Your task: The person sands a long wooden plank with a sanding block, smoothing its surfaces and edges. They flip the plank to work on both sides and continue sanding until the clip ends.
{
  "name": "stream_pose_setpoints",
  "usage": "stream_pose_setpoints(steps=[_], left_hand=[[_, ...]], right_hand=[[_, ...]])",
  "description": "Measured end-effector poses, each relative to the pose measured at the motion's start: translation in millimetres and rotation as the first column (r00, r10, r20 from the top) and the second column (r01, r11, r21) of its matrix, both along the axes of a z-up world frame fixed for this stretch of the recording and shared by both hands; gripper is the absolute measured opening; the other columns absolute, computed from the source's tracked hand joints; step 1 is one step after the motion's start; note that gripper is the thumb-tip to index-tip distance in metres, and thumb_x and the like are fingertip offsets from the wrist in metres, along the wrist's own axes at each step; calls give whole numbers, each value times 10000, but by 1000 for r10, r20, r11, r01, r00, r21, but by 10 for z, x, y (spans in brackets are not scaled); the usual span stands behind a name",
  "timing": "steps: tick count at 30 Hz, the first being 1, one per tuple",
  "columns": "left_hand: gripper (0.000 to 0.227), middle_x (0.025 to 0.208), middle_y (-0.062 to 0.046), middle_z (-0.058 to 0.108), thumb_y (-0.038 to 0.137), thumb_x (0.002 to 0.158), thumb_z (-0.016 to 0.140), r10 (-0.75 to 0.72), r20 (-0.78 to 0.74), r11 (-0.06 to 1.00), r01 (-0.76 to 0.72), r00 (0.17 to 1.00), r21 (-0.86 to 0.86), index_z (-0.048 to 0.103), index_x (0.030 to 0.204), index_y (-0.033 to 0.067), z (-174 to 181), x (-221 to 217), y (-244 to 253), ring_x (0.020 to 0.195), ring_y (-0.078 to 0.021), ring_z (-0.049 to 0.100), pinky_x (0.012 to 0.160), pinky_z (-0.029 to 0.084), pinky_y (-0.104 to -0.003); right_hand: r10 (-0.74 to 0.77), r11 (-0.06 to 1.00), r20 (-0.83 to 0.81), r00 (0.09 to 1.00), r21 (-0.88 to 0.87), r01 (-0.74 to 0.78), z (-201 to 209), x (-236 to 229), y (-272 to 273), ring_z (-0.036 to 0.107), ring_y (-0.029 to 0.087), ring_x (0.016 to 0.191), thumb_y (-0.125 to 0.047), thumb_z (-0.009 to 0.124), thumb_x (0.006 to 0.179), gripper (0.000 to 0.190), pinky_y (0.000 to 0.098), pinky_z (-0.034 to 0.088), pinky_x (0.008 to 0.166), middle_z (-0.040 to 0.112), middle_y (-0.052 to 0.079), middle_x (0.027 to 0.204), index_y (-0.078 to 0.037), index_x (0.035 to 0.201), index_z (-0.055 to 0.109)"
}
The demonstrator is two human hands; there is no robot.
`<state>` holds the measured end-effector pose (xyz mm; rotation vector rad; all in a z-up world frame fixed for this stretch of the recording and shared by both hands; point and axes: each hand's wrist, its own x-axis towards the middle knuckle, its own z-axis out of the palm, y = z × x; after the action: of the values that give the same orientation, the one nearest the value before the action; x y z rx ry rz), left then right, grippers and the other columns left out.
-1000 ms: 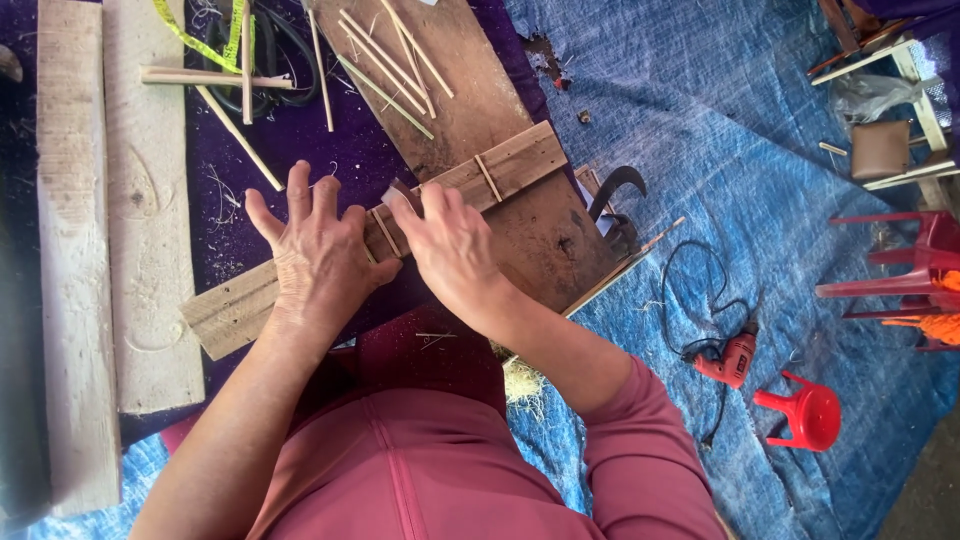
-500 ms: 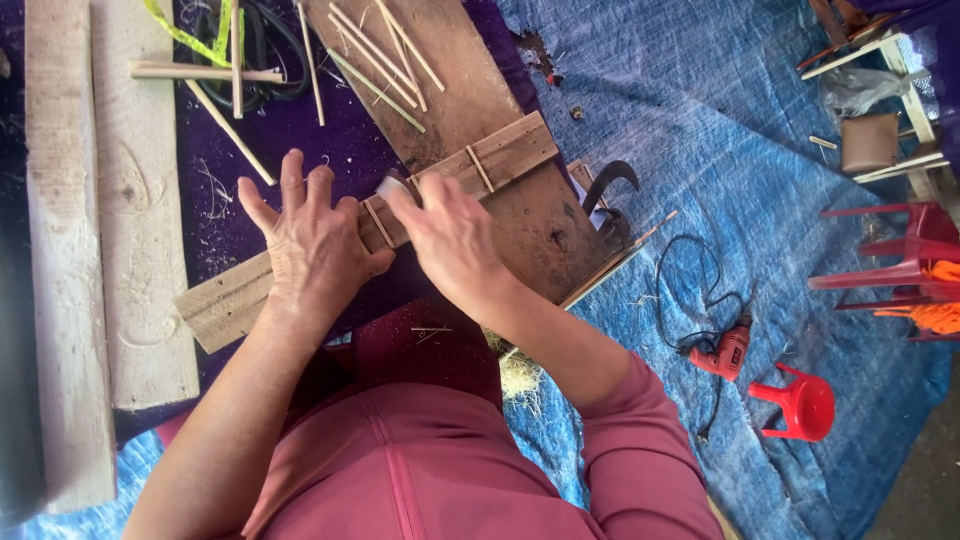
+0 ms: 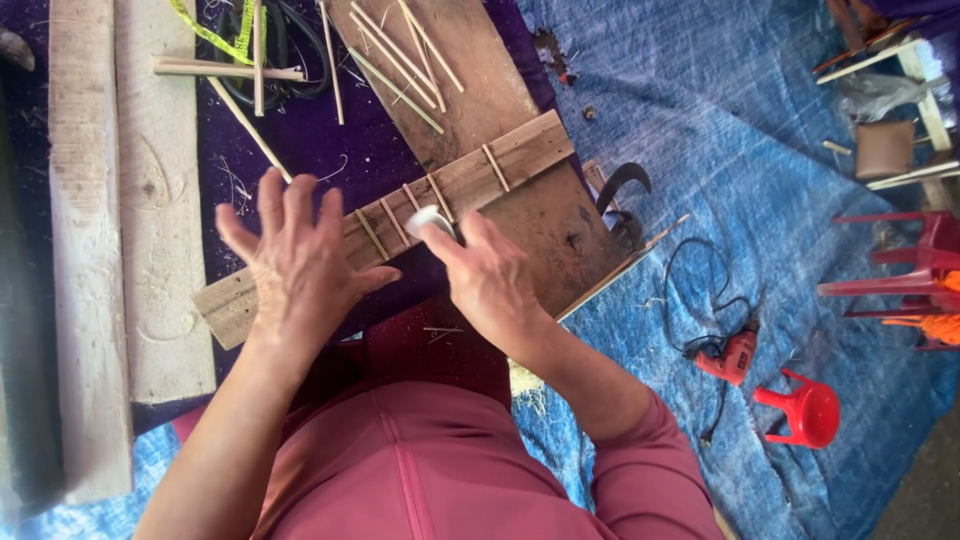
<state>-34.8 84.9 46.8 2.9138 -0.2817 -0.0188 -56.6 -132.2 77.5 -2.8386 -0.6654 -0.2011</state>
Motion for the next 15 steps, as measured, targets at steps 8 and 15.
stream_pose_setpoints(steps=[8,15], left_hand=[[763,1403,-163,491,707,742,825,2,89,999,1,996,-35,746,1227,124,-307,-43,71,1499,-383,255,1126,92,-719],[655,1388,-160,529,729,757,812,20,158,995,-4,987,-100,766,1021,132,-464,-5,68,1541,-409,242,1118,48,-752]], right_hand=[[61,998,106,992,-31,-58,-190,391,483,540,169,646,57,549,961,319,311,505,516,444,40,805,-137,1193,653],[104,976,67,992,-197,-89,-95,-103,346,553,170,634,26,600,926,297,283,508,493,451,45,800,-94,1182,691]])
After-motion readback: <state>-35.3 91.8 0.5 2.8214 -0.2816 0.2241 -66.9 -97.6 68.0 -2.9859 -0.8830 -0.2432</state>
